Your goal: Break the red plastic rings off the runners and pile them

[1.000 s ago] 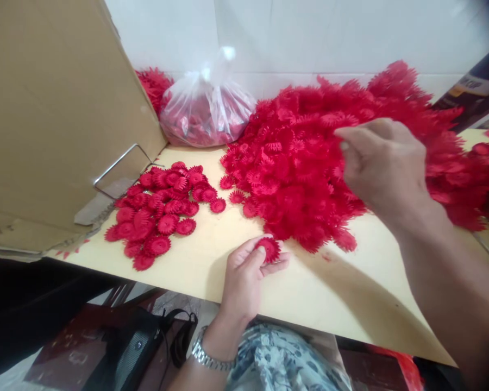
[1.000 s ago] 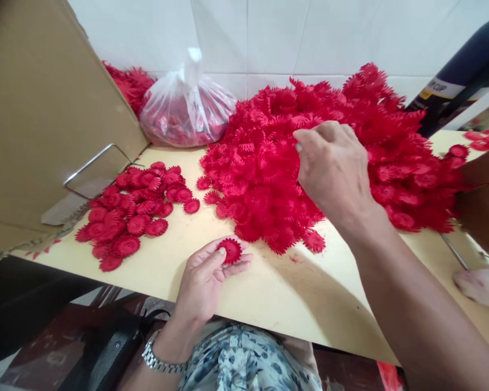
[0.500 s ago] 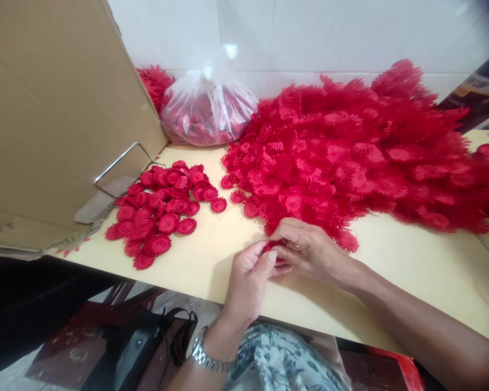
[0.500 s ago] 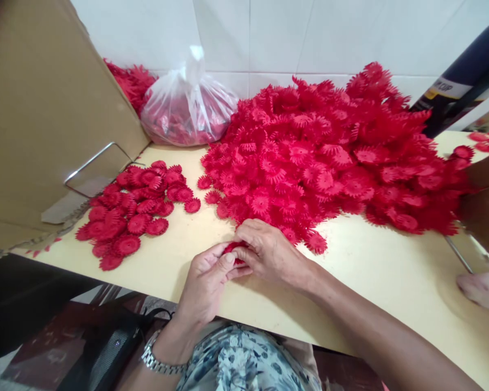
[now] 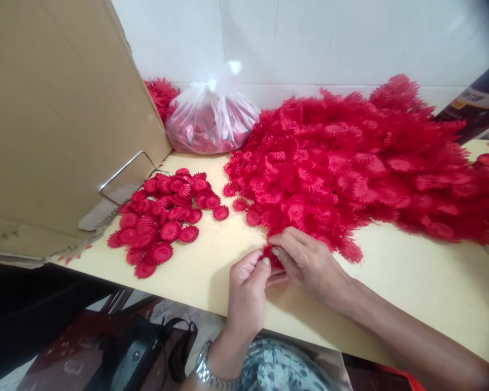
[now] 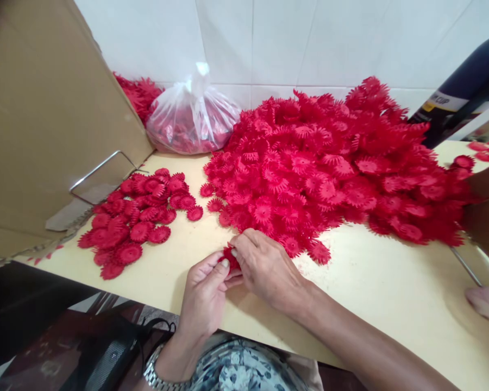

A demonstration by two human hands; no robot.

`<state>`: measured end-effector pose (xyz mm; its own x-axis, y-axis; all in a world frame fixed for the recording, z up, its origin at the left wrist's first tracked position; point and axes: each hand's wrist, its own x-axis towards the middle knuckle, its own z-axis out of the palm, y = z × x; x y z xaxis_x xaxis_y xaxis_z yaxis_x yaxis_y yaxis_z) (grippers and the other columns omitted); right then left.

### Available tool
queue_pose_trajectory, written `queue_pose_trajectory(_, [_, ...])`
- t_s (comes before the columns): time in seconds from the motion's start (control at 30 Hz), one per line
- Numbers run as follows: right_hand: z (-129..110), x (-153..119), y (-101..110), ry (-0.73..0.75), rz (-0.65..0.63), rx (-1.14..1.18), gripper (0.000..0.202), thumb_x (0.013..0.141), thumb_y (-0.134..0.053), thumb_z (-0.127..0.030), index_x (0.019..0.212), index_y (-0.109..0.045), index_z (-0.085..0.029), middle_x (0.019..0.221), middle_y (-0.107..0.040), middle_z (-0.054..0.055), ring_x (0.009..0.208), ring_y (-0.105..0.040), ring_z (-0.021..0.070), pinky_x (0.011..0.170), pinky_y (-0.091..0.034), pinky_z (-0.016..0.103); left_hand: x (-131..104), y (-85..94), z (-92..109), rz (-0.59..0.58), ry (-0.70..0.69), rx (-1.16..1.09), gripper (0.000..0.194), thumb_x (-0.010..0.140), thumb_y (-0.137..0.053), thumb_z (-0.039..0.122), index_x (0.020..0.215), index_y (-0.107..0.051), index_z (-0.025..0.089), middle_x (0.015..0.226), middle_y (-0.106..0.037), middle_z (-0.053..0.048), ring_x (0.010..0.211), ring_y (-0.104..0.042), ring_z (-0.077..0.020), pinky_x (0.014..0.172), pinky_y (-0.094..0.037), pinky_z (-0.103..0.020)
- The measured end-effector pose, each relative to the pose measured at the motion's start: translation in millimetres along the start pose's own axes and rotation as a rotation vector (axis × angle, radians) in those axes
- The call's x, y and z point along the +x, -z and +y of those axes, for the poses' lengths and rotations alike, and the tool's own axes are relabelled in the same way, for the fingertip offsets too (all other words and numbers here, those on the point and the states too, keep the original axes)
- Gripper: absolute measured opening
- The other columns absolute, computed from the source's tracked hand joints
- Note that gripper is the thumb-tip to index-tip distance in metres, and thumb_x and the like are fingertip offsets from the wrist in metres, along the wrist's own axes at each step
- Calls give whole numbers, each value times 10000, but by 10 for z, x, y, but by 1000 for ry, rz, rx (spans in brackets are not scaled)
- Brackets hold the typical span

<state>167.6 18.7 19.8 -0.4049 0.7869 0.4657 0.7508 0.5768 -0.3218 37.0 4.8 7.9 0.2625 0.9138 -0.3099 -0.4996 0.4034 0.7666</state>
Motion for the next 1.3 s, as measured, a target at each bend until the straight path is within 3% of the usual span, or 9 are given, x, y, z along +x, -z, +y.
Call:
queue_pose_trajectory(0.27, [8, -2, 17, 108, 8, -54, 161, 873, -417, -86, 790, -536, -156, 794, -569, 90, 745, -532, 173, 632, -451, 284, -2, 13, -4, 18, -53, 83, 240, 845, -522, 227, 1022, -657, 136, 926, -694, -73, 864, -644, -182, 775, -518, -290])
queue_pose_trajectory(0.47, [6, 26, -22, 2, 84, 1, 150, 870, -374, -92, 776, -461, -171, 761, -539, 80, 664, -495, 162, 557, -442, 278, -2, 47, -3, 56, -27, 87, 212, 812, -573, 265, 937, -663, 119, 809, -698, -68, 786, -663, -191, 738, -532, -308])
queue_pose_trajectory(0.57, [149, 165, 197, -81, 303, 18, 121, 864, -391, -114, 787, -431, -199, 765, -529, 62, 673, -514, 158, 556, -444, 279, 3, 51, 22, 122, -13, 49, 199, 758, -640, 288, 818, -653, 99, 720, -686, -68, 722, -670, -197, 700, -539, -309])
queue_pose_trajectory(0.7, [577, 440, 693, -229, 504, -351, 165, 875, -372, -163, 741, -438, -234, 743, -525, 74, 721, -523, 217, 597, -429, 364, 14, 30, 58, 154, -10, 32, 216, 753, -647, 296, 819, -640, 91, 782, -701, -96, 717, -676, -194, 718, -538, -315])
queue_pose_trajectory(0.8, [854, 569, 979, -264, 366, -436, 210, 894, -346, -202, 786, -519, -250, 882, -558, 109, 874, -532, 278, 709, -442, 448, 17, -10, 102, 120, 4, -7, 186, 765, -632, 243, 877, -636, 95, 811, -704, -93, 752, -676, -195, 755, -534, -330])
queue_pose_trajectory(0.9, [852, 545, 1043, -235, 283, -458, 231, 903, -356, -225, 872, -580, -274, 980, -573, 103, 960, -527, 296, 808, -436, 484, 18, -48, 147, 80, 51, -102, 180, 759, -621, 204, 895, -639, 87, 818, -704, -97, 772, -678, -210, 776, -532, -357])
queue_pose_trajectory(1.0, [580, 408, 877, -166, 264, -268, 178, 903, -421, -258, 901, -599, -267, 884, -595, 89, 841, -555, 251, 698, -472, 416, 25, -71, 167, 53, 82, -197, 175, 751, -606, 179, 896, -645, 89, 830, -707, -98, 782, -682, -220, 795, -527, -386])
queue_pose_trajectory(1.13, [186, 226, 453, -77, -120, 195, 115, 804, -615, -233, 910, -589, -196, 828, -582, 53, 748, -561, 174, 602, -478, 287, 18, -82, 149, 16, 74, -190, 172, 757, -577, 150, 894, -660, 86, 790, -701, -77, 753, -670, -190, 800, -528, -385])
queue_pose_trajectory(1.3, [94, 160, 159, -159, -244, 410, 28, 800, -593, -127, 806, -580, -151, 750, -526, 21, 654, -508, 111, 527, -407, 205, -11, -53, 95, -23, 54, -71, 218, 793, -568, 182, 950, -659, 62, 812, -701, -100, 802, -658, -202, 820, -519, -386])
